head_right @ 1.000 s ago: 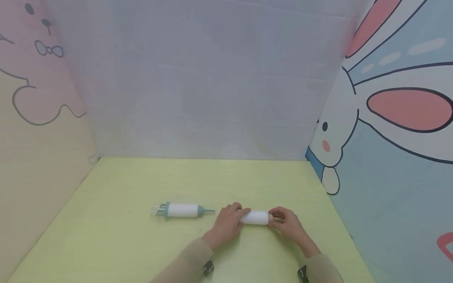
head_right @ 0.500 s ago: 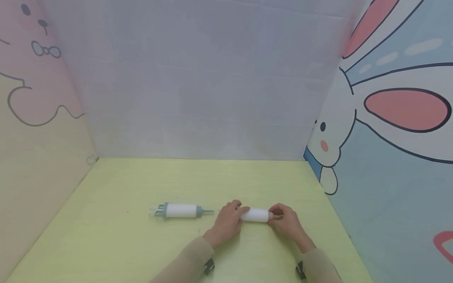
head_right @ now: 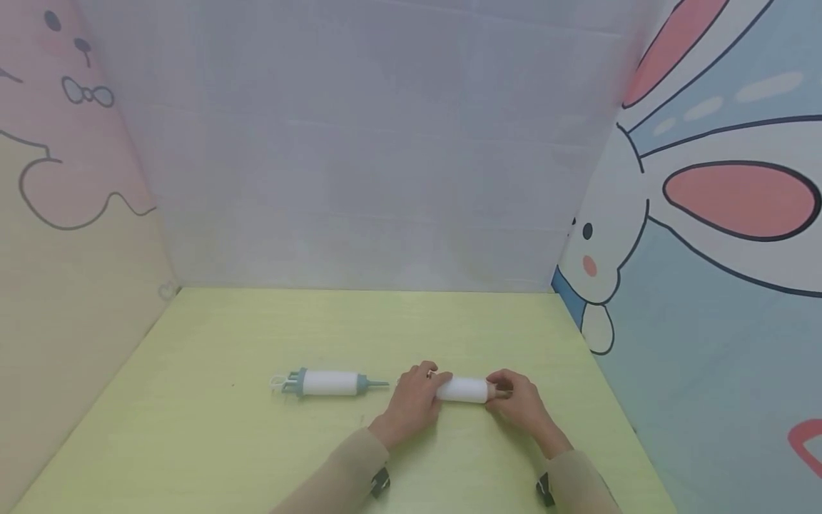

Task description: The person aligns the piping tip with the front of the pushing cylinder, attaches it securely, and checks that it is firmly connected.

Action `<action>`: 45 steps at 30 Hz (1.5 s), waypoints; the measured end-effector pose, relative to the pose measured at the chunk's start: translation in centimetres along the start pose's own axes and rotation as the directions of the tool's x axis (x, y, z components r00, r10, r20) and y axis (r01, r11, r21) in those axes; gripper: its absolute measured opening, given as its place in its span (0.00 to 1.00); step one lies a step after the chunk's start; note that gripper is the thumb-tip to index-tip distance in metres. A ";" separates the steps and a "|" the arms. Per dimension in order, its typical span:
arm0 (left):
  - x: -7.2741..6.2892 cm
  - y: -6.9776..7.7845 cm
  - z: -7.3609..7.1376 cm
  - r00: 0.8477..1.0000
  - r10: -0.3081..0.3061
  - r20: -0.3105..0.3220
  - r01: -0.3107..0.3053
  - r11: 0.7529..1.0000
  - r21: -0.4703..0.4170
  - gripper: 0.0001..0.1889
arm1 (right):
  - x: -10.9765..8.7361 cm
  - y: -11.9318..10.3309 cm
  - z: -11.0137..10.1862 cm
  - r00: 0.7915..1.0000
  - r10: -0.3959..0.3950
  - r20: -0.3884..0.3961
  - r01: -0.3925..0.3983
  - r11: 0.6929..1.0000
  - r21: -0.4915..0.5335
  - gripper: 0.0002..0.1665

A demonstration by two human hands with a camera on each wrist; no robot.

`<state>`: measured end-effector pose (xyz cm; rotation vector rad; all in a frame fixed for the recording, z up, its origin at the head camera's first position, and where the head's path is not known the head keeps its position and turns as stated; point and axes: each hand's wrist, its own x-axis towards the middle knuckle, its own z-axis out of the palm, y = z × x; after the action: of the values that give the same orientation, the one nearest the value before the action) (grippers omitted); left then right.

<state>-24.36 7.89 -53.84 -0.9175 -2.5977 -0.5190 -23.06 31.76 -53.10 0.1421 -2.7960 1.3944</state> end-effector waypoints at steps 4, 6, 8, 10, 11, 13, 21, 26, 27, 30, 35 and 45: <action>0.0 -0.1 0.1 1.000 -0.010 0.017 0.010 1.000 0.004 0.23 | -0.1 0.1 0.0 1.000 -0.004 0.006 0.004 1.000 -0.001 0.23; 0.0 -0.1 0.1 1.000 -0.016 0.025 0.016 1.000 0.009 0.24 | -0.1 0.1 0.1 1.000 0.003 0.005 -0.003 1.000 -0.008 0.24; 0.1 -0.2 0.0 0.999 -0.022 0.036 0.021 1.000 0.018 0.24 | -0.1 0.1 0.1 1.000 0.013 0.003 -0.013 1.000 -0.009 0.24; 0.1 -0.2 -0.1 0.999 -0.027 0.045 0.026 0.999 0.024 0.24 | 0.0 0.2 0.2 1.000 0.017 0.006 -0.017 1.000 -0.016 0.24; 0.1 -0.2 -0.1 0.998 -0.029 0.048 0.027 0.999 0.026 0.25 | 0.0 0.2 0.2 1.000 0.019 0.006 -0.019 1.000 -0.019 0.24; 0.1 -0.2 -0.2 0.998 -0.032 0.055 0.031 0.999 0.028 0.25 | 0.0 0.2 0.2 1.000 0.026 0.004 -0.026 0.999 -0.019 0.24; 0.1 -0.2 -0.4 0.999 -0.025 0.041 0.024 0.999 0.040 0.26 | 0.0 0.2 -0.4 0.999 0.034 0.034 -0.032 0.998 -0.045 0.30; 0.4 -0.3 -0.7 1.000 -0.022 0.016 0.021 0.998 0.060 0.27 | 0.2 0.2 -1.0 0.998 -0.003 0.058 0.009 0.995 -0.102 0.36; 0.4 -0.3 -0.7 1.000 -0.026 0.017 0.025 0.998 0.063 0.27 | 0.3 0.2 -1.1 0.998 -0.010 0.062 0.017 0.994 -0.110 0.37; 0.5 -0.3 -0.7 0.999 -0.037 0.027 0.035 0.997 0.074 0.28 | 0.4 0.1 -1.1 0.997 -0.014 0.073 0.023 0.993 -0.117 0.37; 0.5 -0.3 -0.7 0.998 -0.049 0.044 0.044 0.994 0.097 0.31 | 0.5 0.0 -1.2 0.995 -0.007 0.095 0.018 0.992 -0.124 0.37; 0.2 -1.9 -2.6 0.997 -0.083 0.006 0.082 0.994 0.077 0.34 | 1.1 -0.4 -2.2 0.996 -0.022 0.083 0.036 0.983 -0.177 0.37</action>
<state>-25.23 5.47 -51.90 -0.7922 -2.6530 -0.4340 -24.20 33.14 -51.38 0.2408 -2.9540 1.1493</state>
